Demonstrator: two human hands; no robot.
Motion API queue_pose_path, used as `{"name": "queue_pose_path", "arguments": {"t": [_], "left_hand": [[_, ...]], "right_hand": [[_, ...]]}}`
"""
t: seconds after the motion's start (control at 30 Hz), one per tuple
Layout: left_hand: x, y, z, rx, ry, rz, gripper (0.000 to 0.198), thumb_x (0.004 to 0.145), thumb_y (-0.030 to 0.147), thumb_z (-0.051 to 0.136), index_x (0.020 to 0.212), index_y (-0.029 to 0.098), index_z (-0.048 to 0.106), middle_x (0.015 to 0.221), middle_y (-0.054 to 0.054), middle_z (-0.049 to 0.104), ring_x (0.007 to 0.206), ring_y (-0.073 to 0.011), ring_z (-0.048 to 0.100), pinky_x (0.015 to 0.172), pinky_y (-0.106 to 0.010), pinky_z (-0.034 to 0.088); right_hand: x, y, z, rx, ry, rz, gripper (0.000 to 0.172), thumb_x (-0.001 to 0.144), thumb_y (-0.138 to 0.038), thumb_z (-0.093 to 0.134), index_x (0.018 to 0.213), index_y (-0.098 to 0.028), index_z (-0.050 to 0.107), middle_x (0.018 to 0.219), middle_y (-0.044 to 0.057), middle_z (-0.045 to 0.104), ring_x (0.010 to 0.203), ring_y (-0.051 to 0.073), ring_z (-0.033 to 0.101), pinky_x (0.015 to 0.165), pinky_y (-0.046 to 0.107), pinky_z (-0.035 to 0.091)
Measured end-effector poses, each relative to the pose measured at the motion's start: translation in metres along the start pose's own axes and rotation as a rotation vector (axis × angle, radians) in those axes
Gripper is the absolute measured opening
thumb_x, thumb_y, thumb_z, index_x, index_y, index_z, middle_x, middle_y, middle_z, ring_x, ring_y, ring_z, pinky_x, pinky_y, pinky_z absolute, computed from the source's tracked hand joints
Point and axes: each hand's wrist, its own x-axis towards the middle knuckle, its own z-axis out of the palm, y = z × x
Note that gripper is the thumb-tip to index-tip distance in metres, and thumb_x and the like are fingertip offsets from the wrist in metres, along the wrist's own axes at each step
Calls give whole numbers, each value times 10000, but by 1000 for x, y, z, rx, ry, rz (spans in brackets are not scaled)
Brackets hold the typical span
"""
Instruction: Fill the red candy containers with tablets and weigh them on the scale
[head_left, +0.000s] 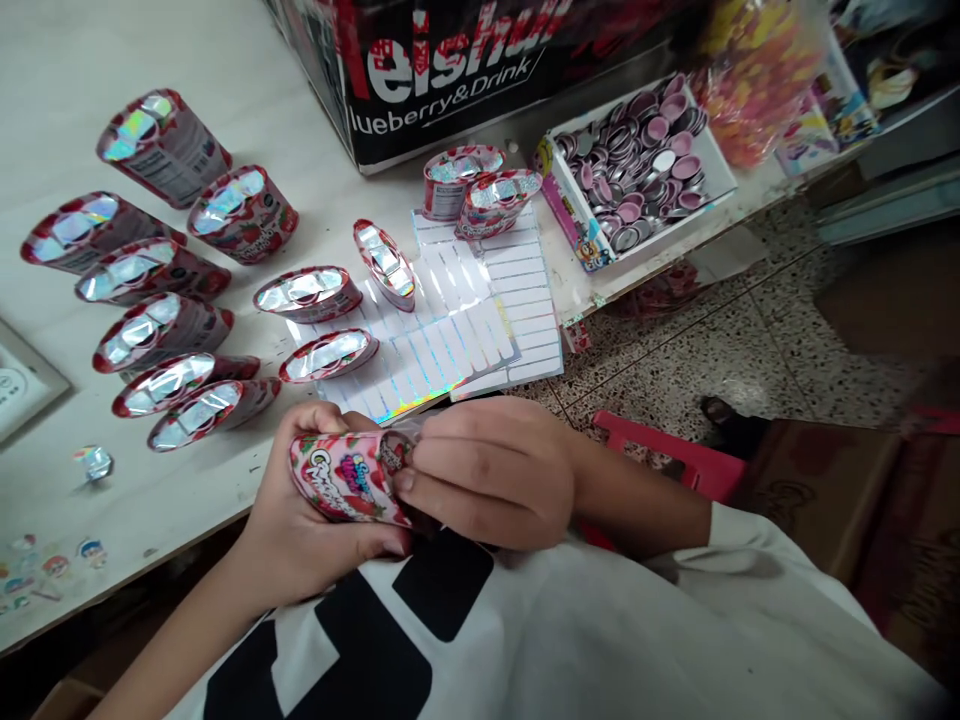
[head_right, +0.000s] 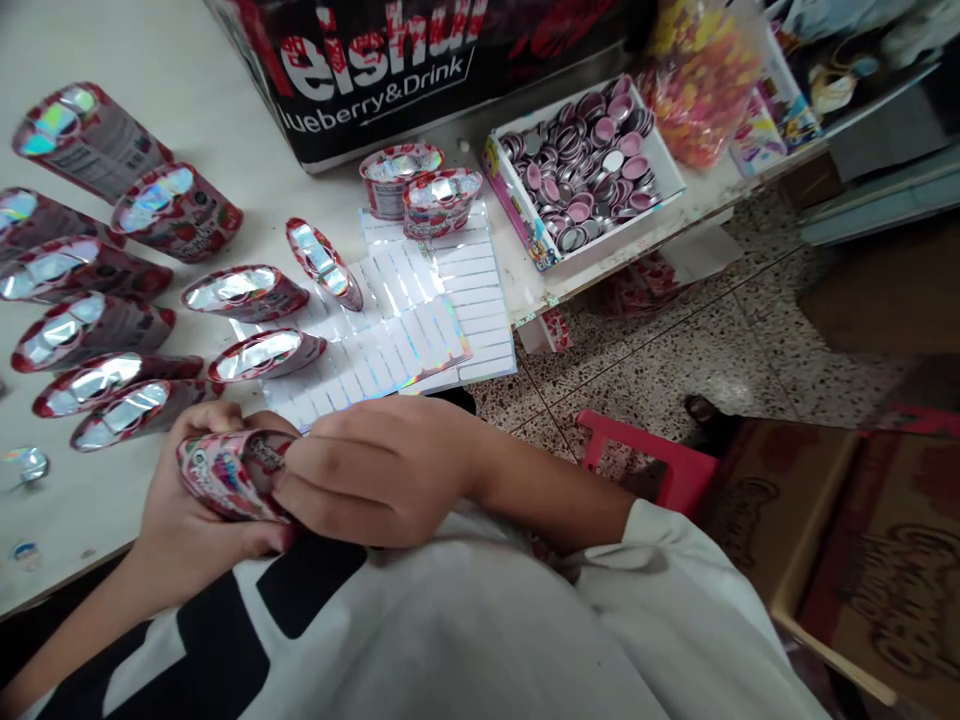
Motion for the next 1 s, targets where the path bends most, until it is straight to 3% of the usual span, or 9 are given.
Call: {"name": "queue_pose_path", "arguments": {"t": [0.1, 0.2, 0.3, 0.43, 0.6, 0.77, 0.93, 1.0], "left_hand": [[-1, 2, 3, 16, 72, 38, 665, 548, 126, 922, 996, 239, 443, 977, 14, 677, 722, -131, 709, 592, -207, 611], [1, 5, 3, 56, 157, 116, 657, 526, 141, 932, 921, 237, 416, 930, 27, 706, 690, -123, 706, 596, -196, 596], [1, 8, 1, 116, 222, 178, 638, 519, 131, 930, 862, 226, 400, 891, 28, 724, 701, -120, 709, 617, -186, 586], [-4, 14, -4, 243, 281, 272, 631, 507, 118, 931, 834, 222, 402, 862, 24, 745, 699, -128, 720, 639, -196, 588], [-14, 23, -12, 387, 351, 336, 649, 476, 152, 949, 823, 225, 406, 846, -4, 762, 755, -176, 737, 693, -255, 605], [-31, 27, -16, 483, 556, 335, 616, 461, 243, 961, 784, 212, 438, 752, 17, 735, 634, -163, 711, 581, -220, 573], [-56, 14, -18, 590, 771, 256, 569, 478, 436, 936, 751, 206, 494, 711, 0, 684, 624, -167, 659, 569, -246, 554], [-65, 9, -21, 662, 874, 255, 593, 450, 469, 934, 841, 202, 578, 727, -4, 679, 636, -173, 650, 576, -253, 554]], "right_hand": [[0, -2, -7, 179, -29, 196, 172, 957, -179, 532, 1053, -125, 664, 1000, 62, 702, 995, 155, 662, 897, 289, 581], [2, -3, -6, 354, 23, 433, 173, 907, -184, 643, 1077, -164, 668, 1144, 91, 676, 1064, 145, 649, 927, 291, 569], [8, -1, 2, 471, 32, 469, 212, 909, -148, 628, 1116, -169, 667, 1175, 111, 682, 1072, 140, 657, 905, 288, 582], [21, 2, 9, 473, -28, 315, 214, 922, -169, 616, 1129, -129, 649, 1123, 119, 719, 1043, 146, 680, 895, 294, 595], [43, 12, 9, 232, -98, 16, 244, 936, -178, 576, 1124, -31, 631, 1059, 151, 736, 1021, 200, 690, 883, 332, 604], [78, 21, 12, 207, -248, -166, 333, 955, -174, 501, 1209, 27, 577, 1131, 190, 708, 1052, 240, 678, 900, 368, 588], [113, 21, 23, 292, -449, -268, 383, 967, -226, 485, 1272, -3, 550, 1093, 196, 718, 966, 256, 697, 794, 396, 597], [125, 22, 31, 326, -519, -336, 391, 957, -238, 512, 1281, -24, 556, 1109, 191, 716, 960, 256, 697, 786, 396, 594]]}}
